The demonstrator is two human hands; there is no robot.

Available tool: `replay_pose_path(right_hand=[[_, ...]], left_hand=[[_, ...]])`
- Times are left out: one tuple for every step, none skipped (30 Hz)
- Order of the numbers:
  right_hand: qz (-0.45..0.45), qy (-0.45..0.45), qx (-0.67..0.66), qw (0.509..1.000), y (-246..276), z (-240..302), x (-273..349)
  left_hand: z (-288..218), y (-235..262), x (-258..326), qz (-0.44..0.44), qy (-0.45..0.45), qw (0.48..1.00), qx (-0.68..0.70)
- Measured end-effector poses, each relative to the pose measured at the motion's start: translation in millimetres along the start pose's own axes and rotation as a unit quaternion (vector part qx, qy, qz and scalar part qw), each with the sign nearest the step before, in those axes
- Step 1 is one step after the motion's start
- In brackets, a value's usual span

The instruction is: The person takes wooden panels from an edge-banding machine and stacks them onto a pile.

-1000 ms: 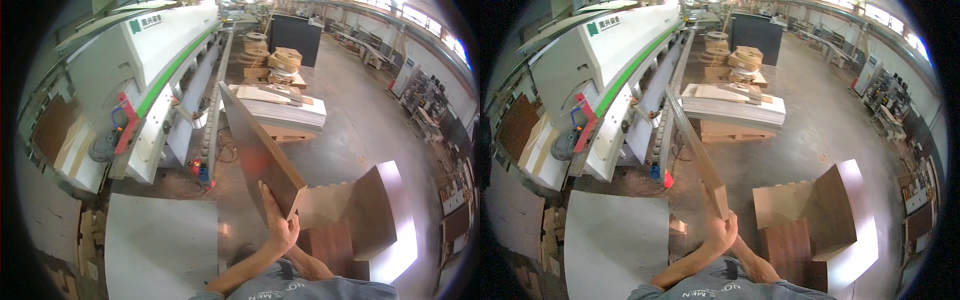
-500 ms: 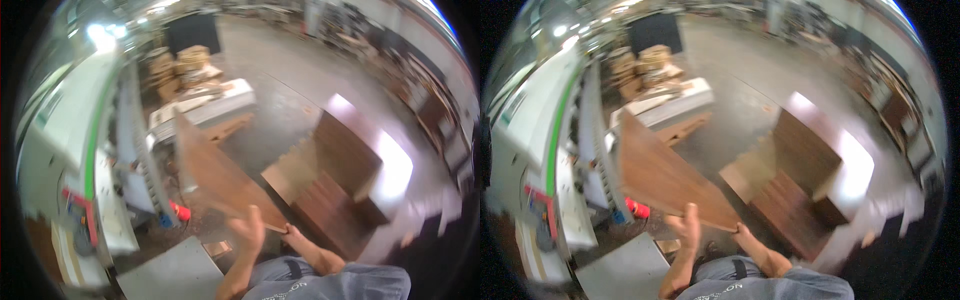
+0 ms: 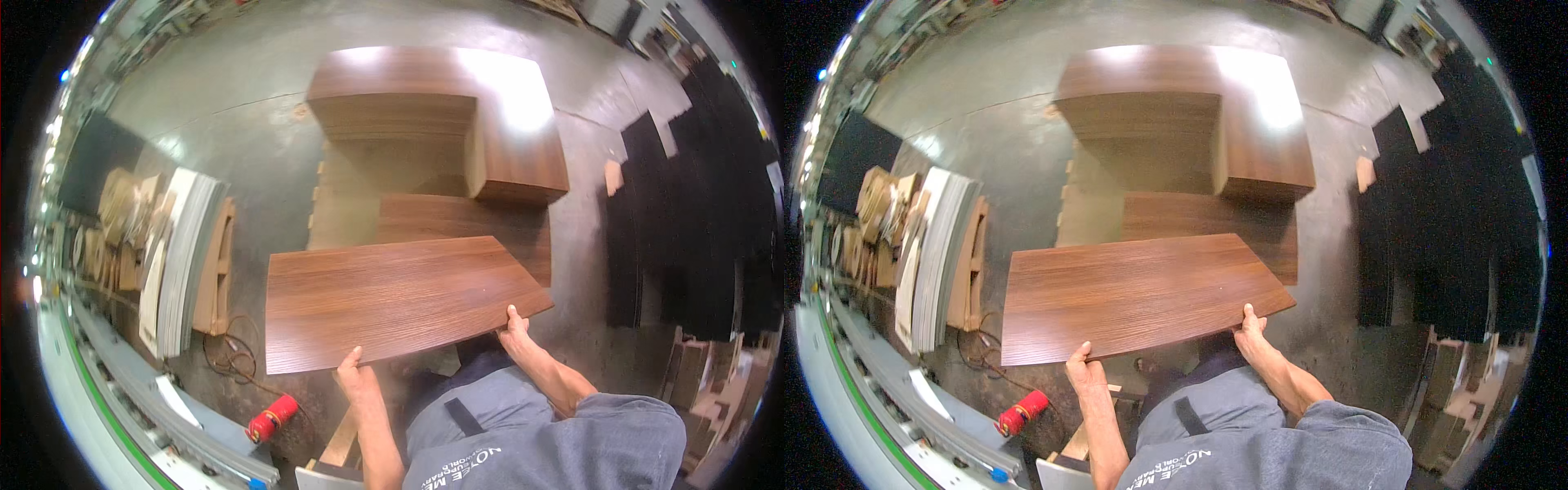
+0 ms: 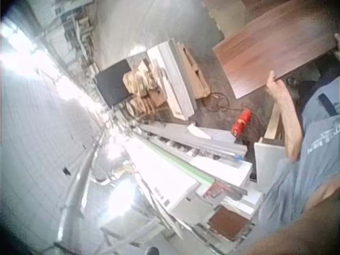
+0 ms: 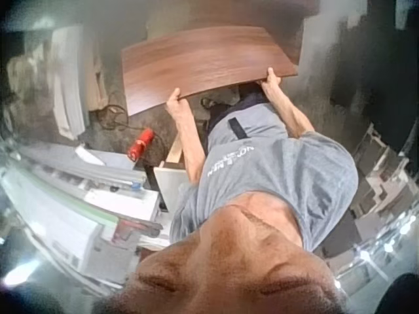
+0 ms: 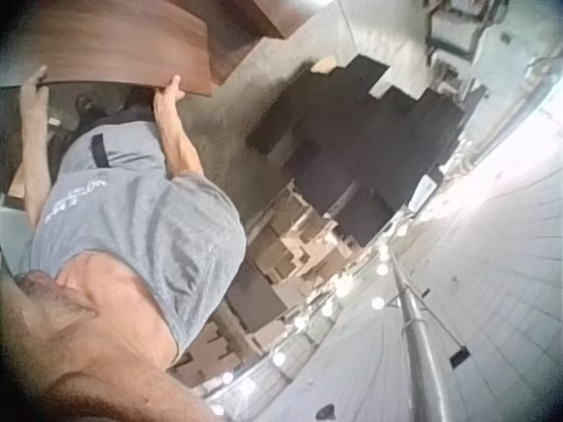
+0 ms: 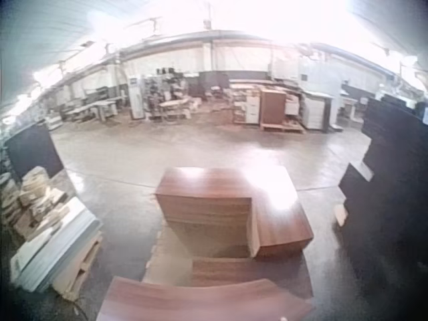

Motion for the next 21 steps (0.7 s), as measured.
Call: replay_pose_path(right_hand=[[-0.023, 0.016, -0.019, 0.999, 3.4, 14.4, -20.1], [-0.046, 0.027, -0.040, 0.998, 7.2, 27.2, -39.4], [-0.063, 0.033, -0.049, 0.996, 7.0, 37.0, -59.1], [-0.053, 0.075, -0.056, 0.994, 5.0, 45.5, -74.6], [-0.075, 0.103, -0.061, 0.990, 7.0, 52.9, -88.6], [-0.056, 0.116, -0.062, 0.990, 1.3, 62.6, -103.7], [-0.050, 0.122, -0.067, 0.989, -4.2, 69.4, -118.3], [-0.036, 0.127, -0.078, 0.988, -12.3, 75.2, -132.5], [-0.038, 0.144, -0.079, 0.986, -23.2, 80.6, -148.3], [-0.043, 0.148, -0.082, 0.985, -32.0, 84.7, -163.6], [-0.049, 0.141, -0.081, 0.985, -41.7, 86.4, -181.2], [-0.056, 0.136, -0.081, 0.986, -47.4, 85.0, -195.2], [-0.046, 0.130, -0.092, 0.986, -54.6, 81.4, -209.6], [-0.037, 0.116, -0.098, 0.988, -58.9, 76.9, -222.7], [-0.002, 0.125, -0.100, 0.987, -63.6, 72.2, -233.4], [0.006, 0.107, -0.110, 0.988, -63.0, 64.3, -243.8], [-0.038, 0.093, -0.062, 0.993, -57.1, 54.7, -255.3], [-0.035, 0.108, -0.052, 0.992, -52.2, 50.9, -264.5], [-0.047, 0.085, 0.026, 0.995, -46.0, 44.6, -273.2], [-0.044, 0.058, 0.093, 0.993, -42.0, 38.6, -283.4], [-0.093, 0.075, 0.153, 0.981, -37.5, 39.0, -298.8]], left_hand=[[24.8, -22.2, -8.2, 0.021, 0.042, 0.998, 0.039], [46.3, -39.8, -17.7, 0.014, 0.056, 0.998, 0.008], [68.5, -56.7, -28.3, 0.014, 0.086, 0.996, 0.004], [87.8, -69.4, -39.2, 0.020, 0.115, 0.993, 0.016], [107.1, -79.4, -52.6, 0.013, 0.124, 0.992, -0.013], [128.2, -92.7, -67.3, 0.026, 0.128, 0.991, -0.029], [147.9, -102.5, -80.9, 0.057, 0.140, 0.988, -0.008], [166.5, -106.4, -99.4, 0.033, 0.137, 0.988, -0.056], [184.7, -114.0, -119.3, 0.039, 0.142, 0.988, -0.043], [203.3, -120.1, -139.5, 0.041, 0.156, 0.987, -0.011], [223.3, -122.4, -158.0, 0.032, 0.168, 0.985, -0.017], [240.5, -122.5, -175.8, 0.037, 0.176, 0.983, -0.046], [257.4, -123.1, -193.7, 0.052, 0.183, 0.981, -0.049], [273.6, -123.1, -211.7, 0.064, 0.190, 0.979, -0.041], [288.2, -120.7, -228.8, 0.072, 0.186, 0.979, -0.045], [300.9, -117.3, -246.9, 0.070, 0.199, 0.976, -0.060], [310.2, -115.2, -263.1, 0.095, 0.202, 0.970, -0.098], [320.5, -112.3, -275.7, 0.105, 0.192, 0.965, -0.144], [328.9, -106.9, -285.0, 0.085, 0.193, 0.962, -0.172], [335.1, -106.3, -294.9, 0.087, 0.206, 0.961, -0.163], [343.7, -101.4, -304.7, 0.072, 0.273, 0.925, -0.255]])
Point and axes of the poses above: each hand's wrist, its own x-axis away from the middle knuckle, its own y-axis out of the back of the hand, z = x × y, the point moved 5 cm from there along -x, towards the middle knuckle, and after that the axes turned 8 degrees about -z, right-handed, at the moved point
